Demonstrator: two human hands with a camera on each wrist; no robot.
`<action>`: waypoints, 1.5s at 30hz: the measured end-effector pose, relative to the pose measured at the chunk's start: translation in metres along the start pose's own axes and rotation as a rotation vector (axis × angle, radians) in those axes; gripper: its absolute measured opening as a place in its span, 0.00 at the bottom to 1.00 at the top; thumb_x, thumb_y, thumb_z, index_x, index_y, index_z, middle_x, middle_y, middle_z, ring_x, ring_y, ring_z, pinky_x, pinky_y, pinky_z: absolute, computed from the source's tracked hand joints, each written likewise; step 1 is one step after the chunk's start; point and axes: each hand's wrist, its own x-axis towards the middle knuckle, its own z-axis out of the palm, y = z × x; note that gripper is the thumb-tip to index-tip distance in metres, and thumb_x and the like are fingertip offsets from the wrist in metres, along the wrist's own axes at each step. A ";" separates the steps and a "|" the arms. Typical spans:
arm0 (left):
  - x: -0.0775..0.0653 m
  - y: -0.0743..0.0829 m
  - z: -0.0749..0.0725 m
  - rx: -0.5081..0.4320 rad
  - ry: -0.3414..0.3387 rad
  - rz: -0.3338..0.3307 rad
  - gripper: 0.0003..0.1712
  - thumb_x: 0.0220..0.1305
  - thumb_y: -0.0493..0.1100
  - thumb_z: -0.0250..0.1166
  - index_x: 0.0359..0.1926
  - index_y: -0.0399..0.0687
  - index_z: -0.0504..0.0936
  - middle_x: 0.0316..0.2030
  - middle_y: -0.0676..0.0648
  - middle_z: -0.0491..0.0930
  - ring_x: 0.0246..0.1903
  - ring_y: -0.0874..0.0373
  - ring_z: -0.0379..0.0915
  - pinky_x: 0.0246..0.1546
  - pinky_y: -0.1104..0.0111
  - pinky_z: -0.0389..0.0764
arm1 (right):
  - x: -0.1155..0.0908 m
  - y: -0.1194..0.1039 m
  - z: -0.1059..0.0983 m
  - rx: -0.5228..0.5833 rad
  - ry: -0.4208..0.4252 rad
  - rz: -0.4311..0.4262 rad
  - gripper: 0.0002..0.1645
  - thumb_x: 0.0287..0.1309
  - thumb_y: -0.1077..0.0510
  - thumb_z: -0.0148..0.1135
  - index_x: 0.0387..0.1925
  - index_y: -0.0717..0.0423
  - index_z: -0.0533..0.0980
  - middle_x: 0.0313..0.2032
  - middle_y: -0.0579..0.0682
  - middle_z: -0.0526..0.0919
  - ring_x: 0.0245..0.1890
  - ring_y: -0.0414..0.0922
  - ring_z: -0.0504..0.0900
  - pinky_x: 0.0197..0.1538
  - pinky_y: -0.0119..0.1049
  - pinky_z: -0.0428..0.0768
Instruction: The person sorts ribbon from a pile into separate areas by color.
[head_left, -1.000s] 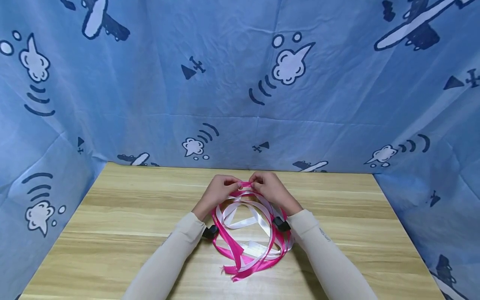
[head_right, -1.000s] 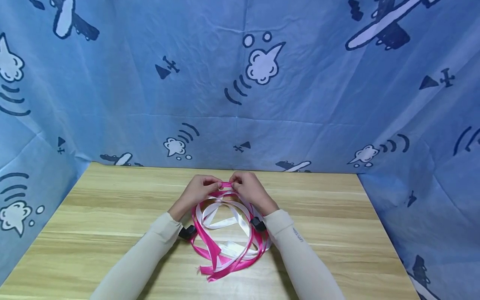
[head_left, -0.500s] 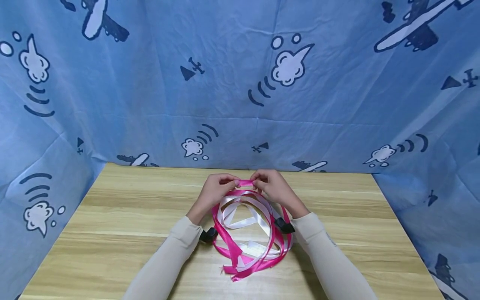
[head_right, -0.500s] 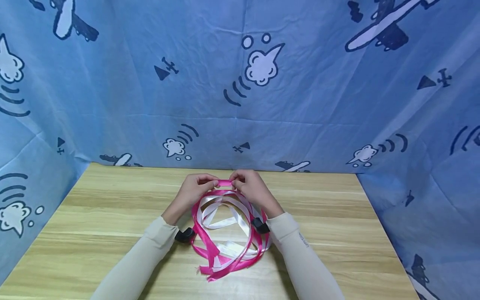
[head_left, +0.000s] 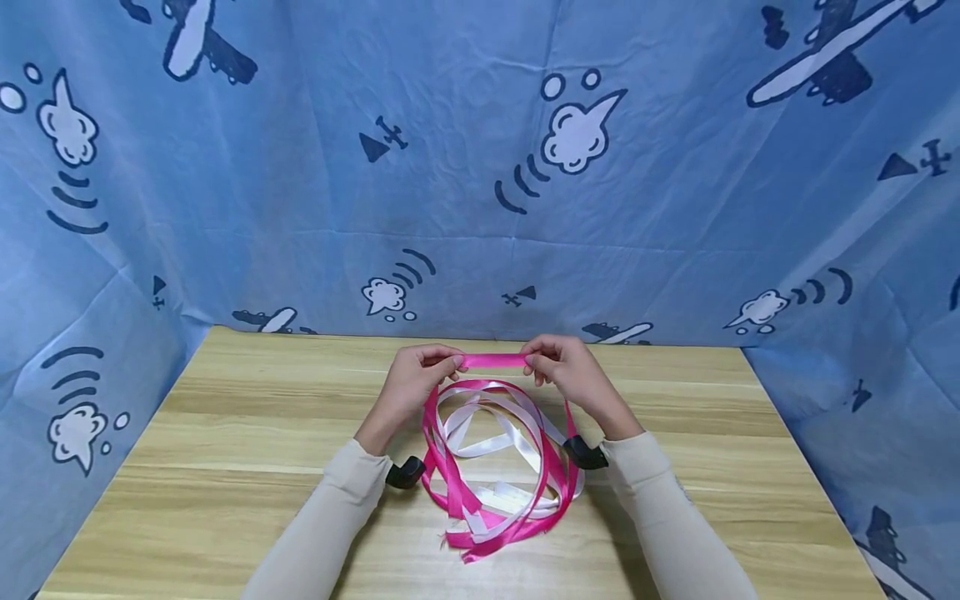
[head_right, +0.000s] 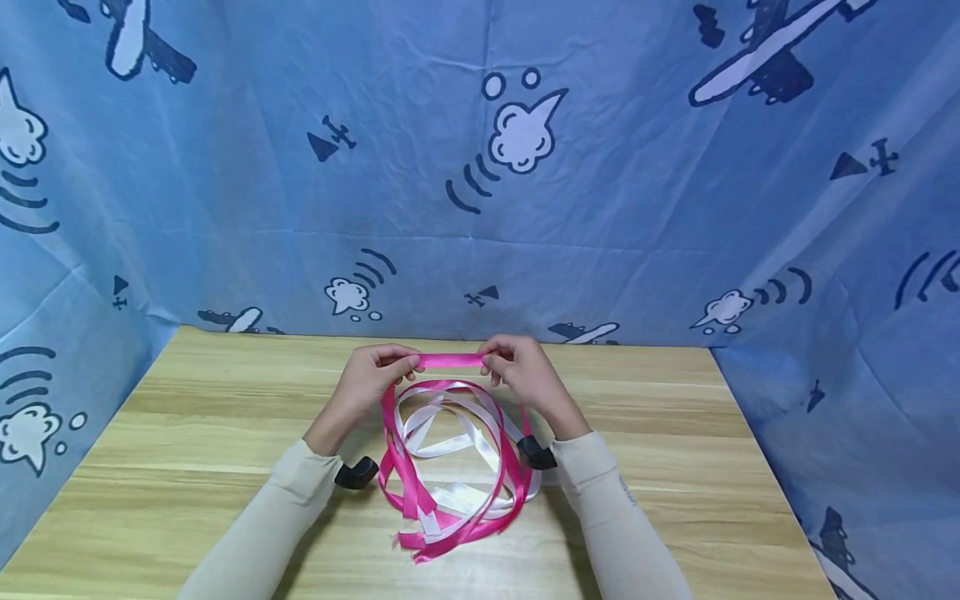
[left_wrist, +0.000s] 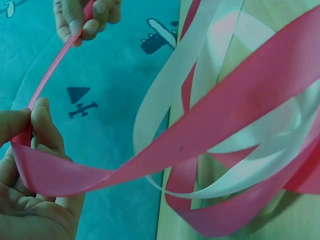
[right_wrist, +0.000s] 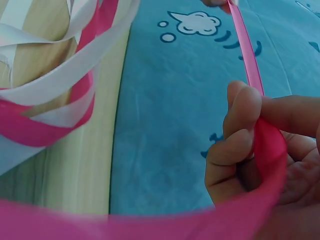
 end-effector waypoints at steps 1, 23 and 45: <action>-0.001 0.000 -0.002 0.002 0.003 0.003 0.12 0.71 0.42 0.69 0.49 0.38 0.90 0.35 0.46 0.90 0.32 0.63 0.81 0.34 0.73 0.76 | 0.000 0.001 -0.002 0.006 0.003 0.001 0.10 0.76 0.64 0.57 0.47 0.66 0.82 0.36 0.62 0.85 0.30 0.55 0.81 0.33 0.35 0.80; -0.016 0.002 -0.048 -0.079 0.131 -0.022 0.17 0.72 0.41 0.69 0.52 0.30 0.86 0.25 0.58 0.85 0.29 0.65 0.77 0.34 0.75 0.75 | -0.016 0.014 -0.039 0.044 0.103 0.044 0.11 0.77 0.63 0.56 0.49 0.64 0.82 0.30 0.48 0.86 0.26 0.45 0.81 0.36 0.35 0.83; -0.033 -0.004 -0.090 -0.137 0.262 -0.063 0.17 0.73 0.41 0.68 0.51 0.27 0.84 0.22 0.61 0.85 0.27 0.65 0.78 0.33 0.76 0.79 | -0.032 0.027 -0.064 0.023 0.174 0.082 0.14 0.77 0.62 0.56 0.53 0.68 0.80 0.30 0.48 0.85 0.26 0.41 0.81 0.29 0.35 0.79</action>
